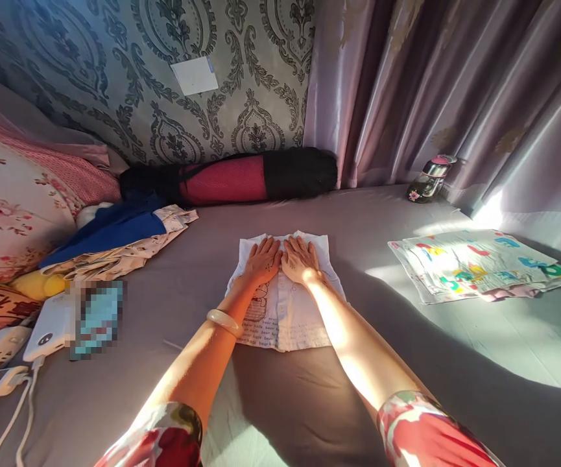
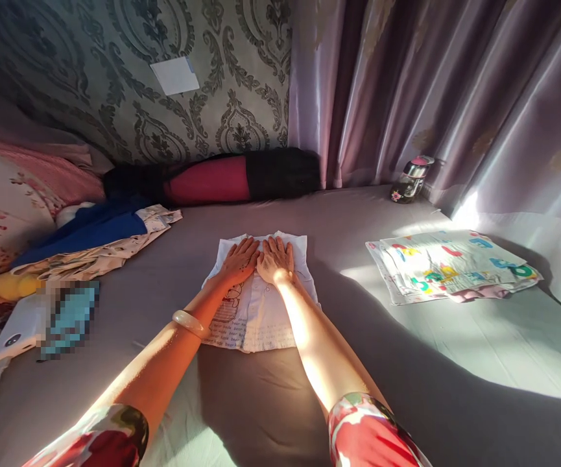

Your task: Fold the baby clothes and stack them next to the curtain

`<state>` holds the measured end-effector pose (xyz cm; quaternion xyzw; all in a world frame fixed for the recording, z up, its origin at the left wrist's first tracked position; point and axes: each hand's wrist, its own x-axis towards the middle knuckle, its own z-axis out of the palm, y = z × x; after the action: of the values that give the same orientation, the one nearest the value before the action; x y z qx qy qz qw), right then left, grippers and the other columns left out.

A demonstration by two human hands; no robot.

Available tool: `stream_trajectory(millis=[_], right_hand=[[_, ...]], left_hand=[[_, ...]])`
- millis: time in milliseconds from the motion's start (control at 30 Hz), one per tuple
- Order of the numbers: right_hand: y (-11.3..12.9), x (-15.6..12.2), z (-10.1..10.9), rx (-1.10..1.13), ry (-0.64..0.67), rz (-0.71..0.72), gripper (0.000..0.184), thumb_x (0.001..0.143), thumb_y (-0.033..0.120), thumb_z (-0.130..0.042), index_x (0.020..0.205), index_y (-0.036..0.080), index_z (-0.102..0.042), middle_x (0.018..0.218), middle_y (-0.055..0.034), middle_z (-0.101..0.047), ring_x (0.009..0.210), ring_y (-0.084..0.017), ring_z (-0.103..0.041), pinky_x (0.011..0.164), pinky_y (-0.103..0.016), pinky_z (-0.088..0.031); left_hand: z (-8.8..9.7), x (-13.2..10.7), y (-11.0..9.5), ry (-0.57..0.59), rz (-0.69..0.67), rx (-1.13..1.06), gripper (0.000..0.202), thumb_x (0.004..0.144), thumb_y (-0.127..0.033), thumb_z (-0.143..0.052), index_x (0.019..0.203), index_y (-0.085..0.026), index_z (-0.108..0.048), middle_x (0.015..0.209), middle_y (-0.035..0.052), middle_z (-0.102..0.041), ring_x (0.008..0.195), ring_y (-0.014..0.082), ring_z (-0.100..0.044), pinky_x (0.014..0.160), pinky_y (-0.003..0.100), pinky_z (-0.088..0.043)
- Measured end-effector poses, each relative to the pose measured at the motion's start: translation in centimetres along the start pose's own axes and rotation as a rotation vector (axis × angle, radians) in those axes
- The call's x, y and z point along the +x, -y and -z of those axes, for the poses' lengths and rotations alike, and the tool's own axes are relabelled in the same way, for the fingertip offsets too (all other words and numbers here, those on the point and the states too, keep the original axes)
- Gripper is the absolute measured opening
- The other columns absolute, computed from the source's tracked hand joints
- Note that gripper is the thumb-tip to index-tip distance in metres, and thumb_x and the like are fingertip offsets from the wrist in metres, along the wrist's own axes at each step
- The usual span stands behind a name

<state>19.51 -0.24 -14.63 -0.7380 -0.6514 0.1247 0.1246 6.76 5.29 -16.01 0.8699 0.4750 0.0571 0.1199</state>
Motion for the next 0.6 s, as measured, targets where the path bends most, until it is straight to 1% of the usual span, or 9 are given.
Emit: stream_trajectory(millis=[33, 100, 167, 200, 267, 333, 433, 533, 600], right_hand=[[-0.1, 0.1, 0.1, 0.019, 0.009, 0.002, 0.054, 0.101, 0.028, -0.024, 0.152, 0.021, -0.038, 0.163, -0.0041, -0.028, 0.151, -0.023, -0.016, 0.121, -0.049, -0.012], [-0.4, 0.2, 0.2, 0.05, 0.012, 0.024, 0.053, 0.101, 0.028, -0.024, 0.151, 0.018, -0.041, 0.162, -0.0049, -0.03, 0.151, -0.023, -0.02, 0.121, -0.049, -0.013], [-0.7, 0.3, 0.3, 0.055, -0.02, 0.036, 0.053, 0.102, 0.027, -0.024, 0.15, 0.017, -0.042, 0.161, -0.0068, -0.032, 0.15, -0.024, -0.022, 0.121, -0.048, -0.014], [-0.9, 0.3, 0.4, 0.047, -0.047, 0.028, 0.053, 0.102, 0.028, -0.025, 0.15, 0.016, -0.042, 0.161, -0.0078, -0.032, 0.15, -0.024, -0.022, 0.121, -0.049, -0.014], [-1.3, 0.3, 0.4, 0.027, -0.098, -0.021, 0.054, 0.102, 0.029, -0.025, 0.151, 0.014, -0.04, 0.162, -0.0099, -0.029, 0.151, -0.026, -0.02, 0.122, -0.051, -0.01], [-1.5, 0.3, 0.3, 0.012, -0.119, -0.079, 0.055, 0.102, 0.03, -0.024, 0.152, 0.012, -0.039, 0.162, -0.012, -0.028, 0.151, -0.028, -0.018, 0.122, -0.052, -0.007], [-1.7, 0.5, 0.1, 0.0, -0.117, -0.121, 0.057, 0.101, 0.032, -0.025, 0.152, 0.01, -0.039, 0.161, -0.014, -0.029, 0.151, -0.03, -0.019, 0.122, -0.053, -0.008], [-1.9, 0.7, -0.1, -0.015, -0.113, -0.119, 0.057, 0.101, 0.032, -0.025, 0.152, 0.01, -0.039, 0.161, -0.014, -0.029, 0.15, -0.031, -0.02, 0.121, -0.053, -0.007], [-2.0, 0.8, -0.3, -0.022, -0.113, -0.11, 0.058, 0.1, 0.033, -0.026, 0.152, 0.011, -0.038, 0.161, -0.0141, -0.029, 0.15, -0.031, -0.02, 0.121, -0.053, -0.007]], left_hand=[[0.2, 0.1, 0.1, 0.011, -0.003, -0.012, 0.054, 0.102, -0.039, -0.023, 0.151, -0.022, -0.037, 0.163, 0.0088, -0.028, 0.152, 0.0254, -0.019, 0.122, 0.05, -0.016], [0.5, 0.3, 0.5, 0.016, -0.027, -0.04, 0.053, 0.102, -0.039, -0.024, 0.149, -0.02, -0.04, 0.161, 0.0102, -0.033, 0.151, 0.0242, -0.024, 0.121, 0.047, -0.02], [0.9, 0.3, 1.0, -0.035, -0.049, -0.054, 0.053, 0.102, -0.039, -0.023, 0.147, -0.018, -0.042, 0.157, 0.0126, -0.039, 0.148, 0.023, -0.03, 0.121, 0.043, -0.022], [1.0, 0.3, 1.3, -0.07, -0.049, -0.049, 0.054, 0.102, -0.039, -0.022, 0.146, -0.017, -0.043, 0.156, 0.0138, -0.04, 0.147, 0.0233, -0.032, 0.121, 0.042, -0.022], [1.0, 0.2, 1.9, -0.106, -0.015, -0.025, 0.056, 0.102, -0.041, -0.022, 0.147, -0.015, -0.041, 0.157, 0.0153, -0.038, 0.148, 0.026, -0.031, 0.122, 0.046, -0.019], [0.9, 0.2, 2.3, -0.079, 0.022, -0.001, 0.059, 0.102, -0.044, -0.021, 0.15, -0.014, -0.036, 0.16, 0.015, -0.033, 0.149, 0.0284, -0.026, 0.122, 0.05, -0.015], [0.7, 0.1, 2.5, -0.039, 0.033, 0.005, 0.062, 0.102, -0.046, -0.019, 0.153, -0.014, -0.032, 0.162, 0.0143, -0.028, 0.151, 0.0279, -0.022, 0.122, 0.051, -0.013], [0.6, 0.1, 2.4, -0.048, 0.023, 0.001, 0.061, 0.102, -0.047, -0.019, 0.152, -0.016, -0.034, 0.161, 0.0137, -0.031, 0.151, 0.0274, -0.023, 0.122, 0.05, -0.014], [0.7, 0.0, 2.4, -0.089, 0.003, 0.0, 0.058, 0.102, -0.045, -0.021, 0.149, -0.015, -0.038, 0.158, 0.0145, -0.036, 0.149, 0.0282, -0.027, 0.121, 0.051, -0.016]])
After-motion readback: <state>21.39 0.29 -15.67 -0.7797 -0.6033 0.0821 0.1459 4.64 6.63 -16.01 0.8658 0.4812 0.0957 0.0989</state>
